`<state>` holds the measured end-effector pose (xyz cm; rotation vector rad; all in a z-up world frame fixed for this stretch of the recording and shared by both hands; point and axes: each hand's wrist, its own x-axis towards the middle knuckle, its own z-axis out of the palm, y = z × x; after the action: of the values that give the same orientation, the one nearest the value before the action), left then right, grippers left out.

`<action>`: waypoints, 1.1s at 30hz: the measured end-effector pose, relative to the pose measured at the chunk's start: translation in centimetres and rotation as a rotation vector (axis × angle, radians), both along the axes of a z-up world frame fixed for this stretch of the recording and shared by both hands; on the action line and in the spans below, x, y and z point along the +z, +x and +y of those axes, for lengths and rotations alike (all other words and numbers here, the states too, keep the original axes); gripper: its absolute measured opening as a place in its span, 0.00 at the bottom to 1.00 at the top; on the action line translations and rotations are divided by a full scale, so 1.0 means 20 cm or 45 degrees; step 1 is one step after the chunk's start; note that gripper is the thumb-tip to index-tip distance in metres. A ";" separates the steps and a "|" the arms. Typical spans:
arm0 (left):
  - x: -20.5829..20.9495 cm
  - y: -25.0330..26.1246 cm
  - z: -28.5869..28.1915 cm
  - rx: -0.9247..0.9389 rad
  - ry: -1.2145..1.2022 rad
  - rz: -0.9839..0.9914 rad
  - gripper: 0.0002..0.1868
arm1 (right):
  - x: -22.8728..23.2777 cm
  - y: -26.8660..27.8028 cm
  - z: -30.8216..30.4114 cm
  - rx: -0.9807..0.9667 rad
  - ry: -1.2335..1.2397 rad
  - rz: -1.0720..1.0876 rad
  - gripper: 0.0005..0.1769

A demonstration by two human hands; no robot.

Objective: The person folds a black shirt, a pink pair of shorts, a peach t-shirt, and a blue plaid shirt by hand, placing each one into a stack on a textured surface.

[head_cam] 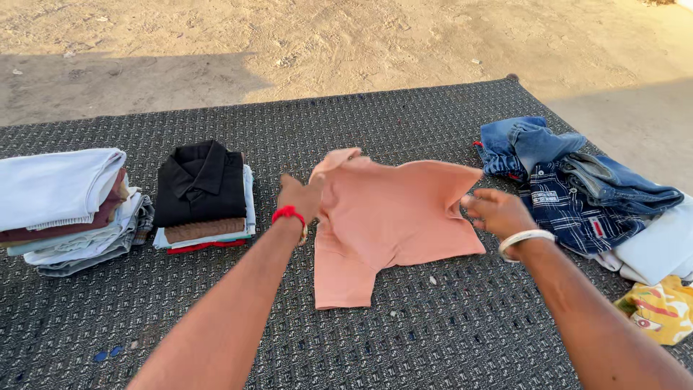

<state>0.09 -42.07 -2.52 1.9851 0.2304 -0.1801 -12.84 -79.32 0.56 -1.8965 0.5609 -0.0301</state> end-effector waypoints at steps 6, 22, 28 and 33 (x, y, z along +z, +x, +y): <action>-0.21 -0.41 0.03 -0.136 0.558 -0.061 0.42 | -0.33 -0.07 0.08 -0.032 -0.955 0.339 0.47; -0.01 -0.80 0.25 -0.028 0.115 -0.099 0.16 | -0.09 -0.47 0.19 -0.023 0.003 0.629 0.26; 0.09 -0.71 0.33 -0.365 0.614 0.078 0.24 | -0.05 -0.34 0.10 0.270 -0.805 0.812 0.30; -0.10 -0.34 0.24 -0.247 0.621 -0.298 0.27 | -0.30 0.02 -0.02 -0.040 -0.976 0.369 0.37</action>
<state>-6.65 -37.18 -4.49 2.4914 -0.0811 -0.0116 -12.52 -79.69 -5.38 -2.6616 0.8579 0.0131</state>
